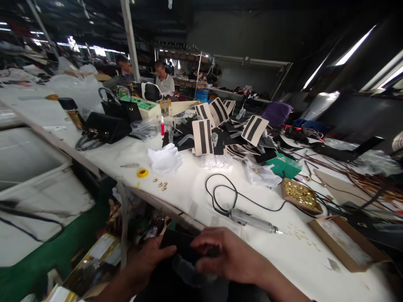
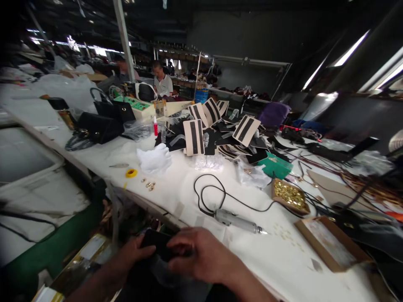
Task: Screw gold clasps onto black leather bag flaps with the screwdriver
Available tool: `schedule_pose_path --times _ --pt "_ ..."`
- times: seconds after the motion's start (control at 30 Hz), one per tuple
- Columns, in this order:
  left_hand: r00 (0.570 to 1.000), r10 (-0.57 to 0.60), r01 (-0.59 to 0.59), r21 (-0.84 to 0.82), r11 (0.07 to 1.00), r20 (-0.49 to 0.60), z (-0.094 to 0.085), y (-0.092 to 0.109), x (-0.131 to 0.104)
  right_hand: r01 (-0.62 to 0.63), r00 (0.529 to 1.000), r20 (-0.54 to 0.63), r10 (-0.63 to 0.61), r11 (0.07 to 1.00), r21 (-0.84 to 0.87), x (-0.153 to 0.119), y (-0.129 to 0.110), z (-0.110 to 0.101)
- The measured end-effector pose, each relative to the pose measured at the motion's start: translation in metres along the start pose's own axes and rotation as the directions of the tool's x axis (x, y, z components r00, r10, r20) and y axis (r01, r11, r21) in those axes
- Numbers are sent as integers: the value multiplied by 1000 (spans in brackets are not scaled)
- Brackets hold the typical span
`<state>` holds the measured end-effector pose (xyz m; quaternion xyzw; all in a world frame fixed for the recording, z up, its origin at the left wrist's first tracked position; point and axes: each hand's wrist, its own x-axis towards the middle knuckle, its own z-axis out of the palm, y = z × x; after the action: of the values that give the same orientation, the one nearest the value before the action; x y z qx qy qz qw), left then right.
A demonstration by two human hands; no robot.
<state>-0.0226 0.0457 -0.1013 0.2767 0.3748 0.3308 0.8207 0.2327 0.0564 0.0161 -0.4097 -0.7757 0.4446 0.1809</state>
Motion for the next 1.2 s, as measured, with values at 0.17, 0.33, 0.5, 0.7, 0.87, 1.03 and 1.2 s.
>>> schedule_pose_path --times 0.17,0.33,0.5,0.7,0.87,1.03,1.2 --pt "987 50 -63 -83 995 -155 -13 -23 -8 -94 957 -289 1 947 -307 111 4 25" --pt "982 50 -75 -131 989 -180 -17 -24 -15 -246 937 -344 63 819 -519 195 21 51" --pt "988 48 -70 -151 986 -143 -21 -13 -23 -284 945 -303 119 756 -589 223 29 54" --pt "998 45 -51 -141 989 -52 -32 -1 -36 -283 957 -240 164 709 -646 233 37 51" --pt "999 35 -37 -105 994 -23 -28 5 -41 -279 959 -233 164 709 -648 237 37 44" --pt "996 36 -42 -66 997 -82 -22 5 -44 -256 952 -294 92 766 -589 229 27 33" --pt "993 48 -48 5 999 -110 -19 18 -47 -116 886 -454 95 993 -19 168 7 18"
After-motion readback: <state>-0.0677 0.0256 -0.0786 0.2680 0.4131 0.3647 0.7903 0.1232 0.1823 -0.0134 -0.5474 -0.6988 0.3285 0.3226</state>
